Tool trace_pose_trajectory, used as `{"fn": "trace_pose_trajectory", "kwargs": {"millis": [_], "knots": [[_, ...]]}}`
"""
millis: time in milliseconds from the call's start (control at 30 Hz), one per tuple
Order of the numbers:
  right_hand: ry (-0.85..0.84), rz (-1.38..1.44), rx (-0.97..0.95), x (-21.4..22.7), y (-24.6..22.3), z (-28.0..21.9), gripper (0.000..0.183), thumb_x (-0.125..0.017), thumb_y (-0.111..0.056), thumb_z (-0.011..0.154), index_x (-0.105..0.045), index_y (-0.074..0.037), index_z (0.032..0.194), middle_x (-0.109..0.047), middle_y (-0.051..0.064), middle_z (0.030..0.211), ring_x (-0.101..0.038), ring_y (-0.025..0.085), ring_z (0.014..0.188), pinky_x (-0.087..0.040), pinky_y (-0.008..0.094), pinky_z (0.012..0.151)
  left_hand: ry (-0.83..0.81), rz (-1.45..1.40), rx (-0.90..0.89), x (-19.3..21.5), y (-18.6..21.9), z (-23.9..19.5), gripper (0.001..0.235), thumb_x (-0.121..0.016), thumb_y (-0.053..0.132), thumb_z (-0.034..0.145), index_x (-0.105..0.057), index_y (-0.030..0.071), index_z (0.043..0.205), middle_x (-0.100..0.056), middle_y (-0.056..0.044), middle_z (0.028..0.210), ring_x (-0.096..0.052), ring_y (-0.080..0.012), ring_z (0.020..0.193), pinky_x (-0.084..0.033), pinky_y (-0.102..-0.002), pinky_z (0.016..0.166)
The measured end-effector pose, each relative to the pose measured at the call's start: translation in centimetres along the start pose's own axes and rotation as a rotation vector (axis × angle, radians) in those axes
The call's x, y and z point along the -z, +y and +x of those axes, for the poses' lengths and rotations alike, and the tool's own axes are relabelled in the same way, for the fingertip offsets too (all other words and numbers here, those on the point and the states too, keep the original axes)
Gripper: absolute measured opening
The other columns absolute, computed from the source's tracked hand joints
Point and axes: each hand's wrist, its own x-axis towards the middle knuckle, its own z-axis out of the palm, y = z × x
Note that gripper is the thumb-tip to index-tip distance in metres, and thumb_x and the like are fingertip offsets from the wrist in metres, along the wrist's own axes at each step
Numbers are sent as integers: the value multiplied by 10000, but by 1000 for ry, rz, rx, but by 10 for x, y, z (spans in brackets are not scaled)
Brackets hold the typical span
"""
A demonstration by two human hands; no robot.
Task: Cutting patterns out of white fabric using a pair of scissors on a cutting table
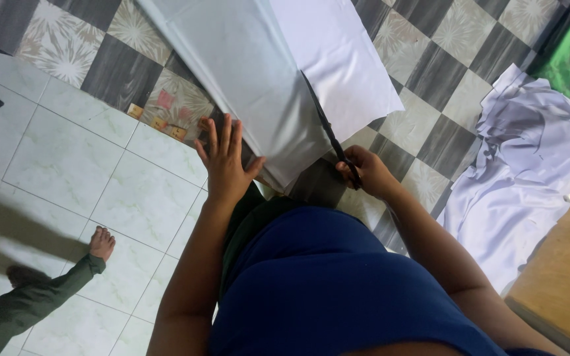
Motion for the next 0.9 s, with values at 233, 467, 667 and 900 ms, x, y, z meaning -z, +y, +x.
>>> {"fn": "trace_pose_trajectory", "kwargs": {"millis": [233,467,667,900], "knots": [[-51,20,20,5,8,9,364,-700,-292,857,-593,32,984,-569,165,567,-589,225,453,-465,286,380,7,18,0,0,0,0,900,-706,476,717,-357,89,1451,-262,-130,1541,-141,-401,1425,-95,-725,1014],[-81,85,65,4,5,41,431,-709,-332,857,-584,49,1015,-561,136,603,-614,211,487,-478,269,388,11,9,-1,-1,-1,0,907,-712,480,705,-360,96,1447,-275,-131,1534,-157,-404,1421,-119,-735,1001],[-68,57,59,-4,-14,46,383,-682,-260,882,-560,74,1026,-543,165,612,-573,239,485,-464,301,420,26,10,-5,0,0,0,889,-672,535,738,-362,94,1445,-282,-133,1531,-152,-401,1424,-126,-739,994],[-51,-3,20,-5,-20,40,343,-694,-215,866,-569,52,1043,-568,159,660,-593,240,503,-492,315,434,36,24,-5,-4,-2,-1,897,-636,585,745,-360,99,1447,-286,-128,1532,-166,-393,1426,-131,-730,999]]}}
